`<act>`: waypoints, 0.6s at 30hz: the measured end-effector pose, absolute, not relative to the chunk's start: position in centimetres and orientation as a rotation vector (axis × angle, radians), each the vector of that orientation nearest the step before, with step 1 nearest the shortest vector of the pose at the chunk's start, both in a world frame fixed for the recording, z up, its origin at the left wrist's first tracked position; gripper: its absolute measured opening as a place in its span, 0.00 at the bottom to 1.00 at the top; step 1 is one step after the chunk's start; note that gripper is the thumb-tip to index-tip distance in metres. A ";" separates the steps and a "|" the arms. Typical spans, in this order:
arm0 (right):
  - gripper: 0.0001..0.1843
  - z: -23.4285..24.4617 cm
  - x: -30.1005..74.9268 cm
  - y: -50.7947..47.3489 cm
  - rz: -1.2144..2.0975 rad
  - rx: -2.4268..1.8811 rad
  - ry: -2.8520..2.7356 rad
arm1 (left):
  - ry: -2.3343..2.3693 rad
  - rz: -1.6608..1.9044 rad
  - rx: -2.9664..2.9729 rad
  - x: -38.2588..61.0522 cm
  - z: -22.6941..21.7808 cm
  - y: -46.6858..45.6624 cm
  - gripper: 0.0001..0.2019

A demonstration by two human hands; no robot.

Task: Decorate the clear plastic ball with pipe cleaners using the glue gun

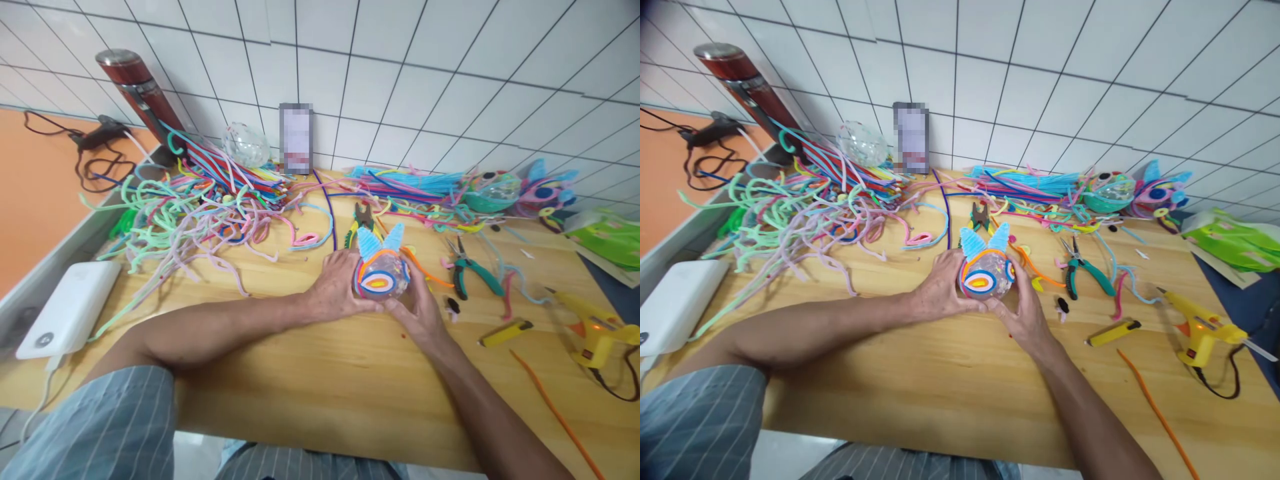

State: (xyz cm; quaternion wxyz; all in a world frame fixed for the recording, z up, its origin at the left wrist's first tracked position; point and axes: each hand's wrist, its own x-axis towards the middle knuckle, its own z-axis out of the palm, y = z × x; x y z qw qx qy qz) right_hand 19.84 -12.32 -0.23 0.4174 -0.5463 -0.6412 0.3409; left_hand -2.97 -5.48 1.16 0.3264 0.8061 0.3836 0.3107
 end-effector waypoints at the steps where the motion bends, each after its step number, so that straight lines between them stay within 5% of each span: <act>1: 0.50 -0.4 19.9 -12.3 0.845 -1.374 -1.618 | 1.004 0.814 2.116 -3.0 1.1 -5.5 0.43; 15: 0.49 -0.6 19.5 -12.3 0.737 -1.324 -1.667 | 0.973 0.753 2.204 -3.3 0.9 -5.5 0.49; 18: 0.46 -0.1 19.2 -12.3 0.737 -1.293 -1.655 | 0.970 0.801 2.157 -3.6 1.4 -5.5 0.43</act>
